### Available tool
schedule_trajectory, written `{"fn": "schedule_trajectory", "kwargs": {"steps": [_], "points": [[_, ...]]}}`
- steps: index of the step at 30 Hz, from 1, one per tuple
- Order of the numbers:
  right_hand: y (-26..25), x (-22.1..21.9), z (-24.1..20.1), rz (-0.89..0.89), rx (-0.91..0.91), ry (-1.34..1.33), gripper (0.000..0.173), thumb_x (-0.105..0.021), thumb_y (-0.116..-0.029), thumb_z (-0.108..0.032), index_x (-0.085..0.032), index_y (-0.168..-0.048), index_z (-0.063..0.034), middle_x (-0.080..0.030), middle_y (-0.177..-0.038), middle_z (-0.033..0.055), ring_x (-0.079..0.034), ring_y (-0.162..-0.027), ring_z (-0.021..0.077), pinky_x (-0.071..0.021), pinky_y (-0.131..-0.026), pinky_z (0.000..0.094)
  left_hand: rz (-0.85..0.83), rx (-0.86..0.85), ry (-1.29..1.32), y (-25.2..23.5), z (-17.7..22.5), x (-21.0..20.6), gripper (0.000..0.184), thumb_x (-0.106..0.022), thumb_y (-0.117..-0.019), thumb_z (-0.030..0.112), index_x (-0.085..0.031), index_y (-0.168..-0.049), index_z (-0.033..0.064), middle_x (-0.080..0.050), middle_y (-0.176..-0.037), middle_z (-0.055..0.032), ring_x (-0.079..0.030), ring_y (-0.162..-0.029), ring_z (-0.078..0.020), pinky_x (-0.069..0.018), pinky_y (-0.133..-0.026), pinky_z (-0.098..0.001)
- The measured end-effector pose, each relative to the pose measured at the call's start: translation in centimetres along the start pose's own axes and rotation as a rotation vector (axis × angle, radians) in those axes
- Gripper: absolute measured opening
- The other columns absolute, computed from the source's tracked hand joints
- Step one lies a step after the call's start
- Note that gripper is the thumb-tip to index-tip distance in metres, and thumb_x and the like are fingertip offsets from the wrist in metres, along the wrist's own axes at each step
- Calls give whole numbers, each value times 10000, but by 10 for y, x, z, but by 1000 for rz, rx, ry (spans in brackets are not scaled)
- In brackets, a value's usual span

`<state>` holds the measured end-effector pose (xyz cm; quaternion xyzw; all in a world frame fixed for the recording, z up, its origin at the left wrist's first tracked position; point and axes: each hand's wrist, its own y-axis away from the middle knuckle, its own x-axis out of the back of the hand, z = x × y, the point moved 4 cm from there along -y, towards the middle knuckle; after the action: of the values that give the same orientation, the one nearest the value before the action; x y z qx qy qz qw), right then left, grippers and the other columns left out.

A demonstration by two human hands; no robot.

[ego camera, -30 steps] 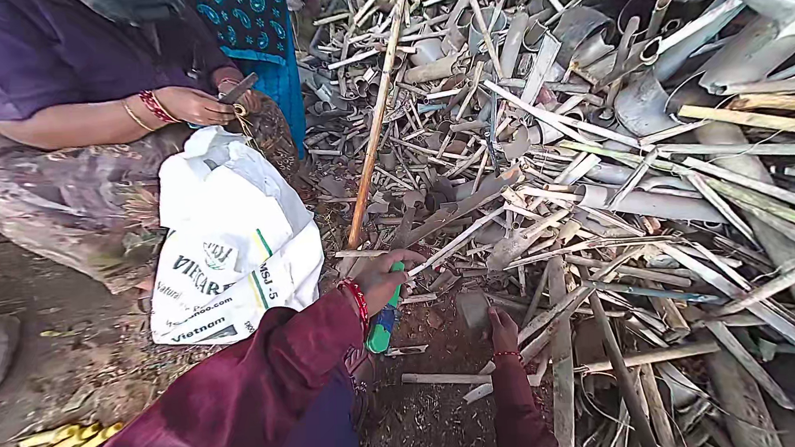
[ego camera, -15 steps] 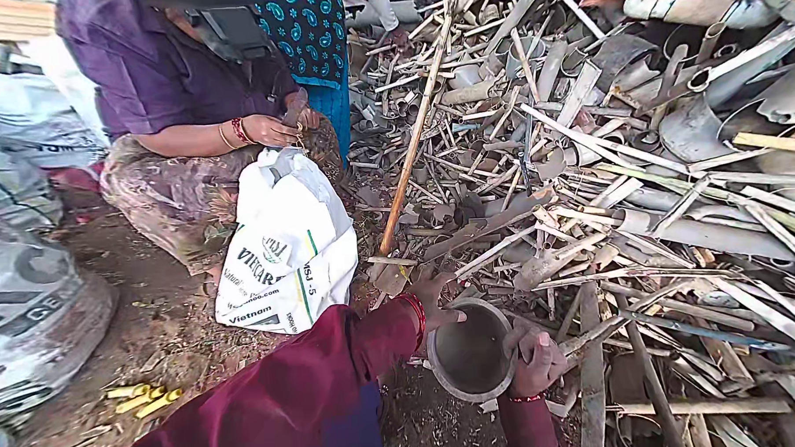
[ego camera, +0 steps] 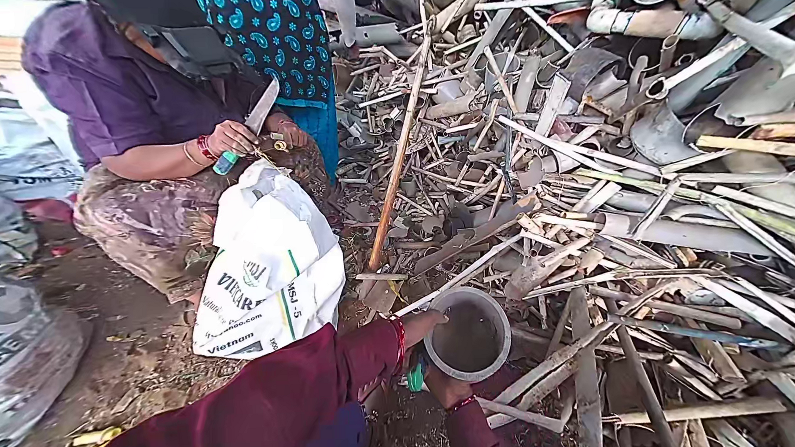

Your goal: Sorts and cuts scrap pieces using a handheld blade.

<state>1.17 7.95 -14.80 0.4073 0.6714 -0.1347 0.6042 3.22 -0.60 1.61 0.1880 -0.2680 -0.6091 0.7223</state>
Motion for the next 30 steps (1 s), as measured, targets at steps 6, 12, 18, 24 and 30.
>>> {"fn": "schedule_trajectory", "kwargs": {"steps": [6, 12, 18, 24, 30], "points": [[-7, 10, -18, 191, 160, 232, 420, -179, -1122, -229, -382, -1431, -30, -542, -1240, 145, -562, -1080, 202, -511, -887, 396, 178, -75, 12, -16, 5, 6, 573, -604, -1037, 235, -412, -1449, -114, -419, -1496, -314, -402, -1414, -374, -327, -1168, -480], [-14, -30, -83, 410, 86, 170, 251, -319, -1106, -201, -496, -1103, -23, -647, -830, 112, -667, -668, 174, -569, -593, 288, 447, -198, -195, -33, 28, 67, 712, -685, -989, 326, -363, -1455, -105, -497, -1409, -315, -521, -1306, -362, -400, -1112, -472], [12, -66, -94, 102, 207, 624, 347, -396, -1062, -92, -435, -1400, -22, -591, -789, 52, -588, -585, 98, -503, -499, 231, 566, -189, -243, -45, 29, 103, 726, -687, -993, 324, -323, -1508, -33, -485, -1451, -298, -504, -1347, -360, -386, -1128, -474], [36, -85, -63, -334, -258, 1286, 537, -459, -1061, -166, -256, -1554, -100, -545, -840, 47, -573, -540, 137, -552, -520, 323, 630, -121, -353, -44, 25, 112, 806, -670, -979, 462, -307, -1562, 39, -398, -1530, -313, -436, -1411, -419, -359, -1154, -518], [57, -106, -70, -395, -309, 1356, 449, -356, -1111, -211, -355, -1545, -94, -540, -752, 15, -536, -482, 102, -504, -453, 264, 645, -304, -177, -34, 29, 119, 578, -527, -1077, 334, -393, -1533, 7, -452, -1519, -273, -426, -1435, -360, -311, -1185, -494]]}}
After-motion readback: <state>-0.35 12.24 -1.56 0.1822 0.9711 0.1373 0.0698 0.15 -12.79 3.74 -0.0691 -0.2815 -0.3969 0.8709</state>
